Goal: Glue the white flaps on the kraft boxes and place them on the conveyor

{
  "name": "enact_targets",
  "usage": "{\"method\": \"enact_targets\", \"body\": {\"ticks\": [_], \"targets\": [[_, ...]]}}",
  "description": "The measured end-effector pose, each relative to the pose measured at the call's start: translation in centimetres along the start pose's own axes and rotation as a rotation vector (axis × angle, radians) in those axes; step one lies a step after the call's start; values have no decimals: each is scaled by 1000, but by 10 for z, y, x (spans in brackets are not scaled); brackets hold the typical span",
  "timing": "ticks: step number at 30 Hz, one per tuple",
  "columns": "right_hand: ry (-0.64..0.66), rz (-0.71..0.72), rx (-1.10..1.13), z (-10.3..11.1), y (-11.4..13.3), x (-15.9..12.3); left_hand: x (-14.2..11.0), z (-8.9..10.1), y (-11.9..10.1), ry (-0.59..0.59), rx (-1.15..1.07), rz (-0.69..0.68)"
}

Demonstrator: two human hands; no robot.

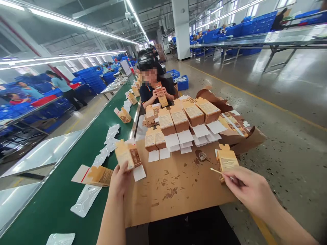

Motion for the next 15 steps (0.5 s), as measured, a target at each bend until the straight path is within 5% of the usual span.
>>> {"method": "enact_targets", "body": {"ticks": [4,8,15], "targets": [[297,10,-127,-31,-29,55,-40,14,65,143,-176,63],[454,2,-194,-66,-46,82,-66,-9,113,246,-138,127],[528,11,-197,-82,-58,90,-74,-42,123,250,-99,106]]}}
Point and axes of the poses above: each hand's wrist, its own x-axis towards the middle knuckle, its own z-axis out of the back of the hand, y = z × x, the point moved 8 cm from there along x, towards the middle knuckle, and after that the axes turned 15 degrees about z, right-handed, at the moved point
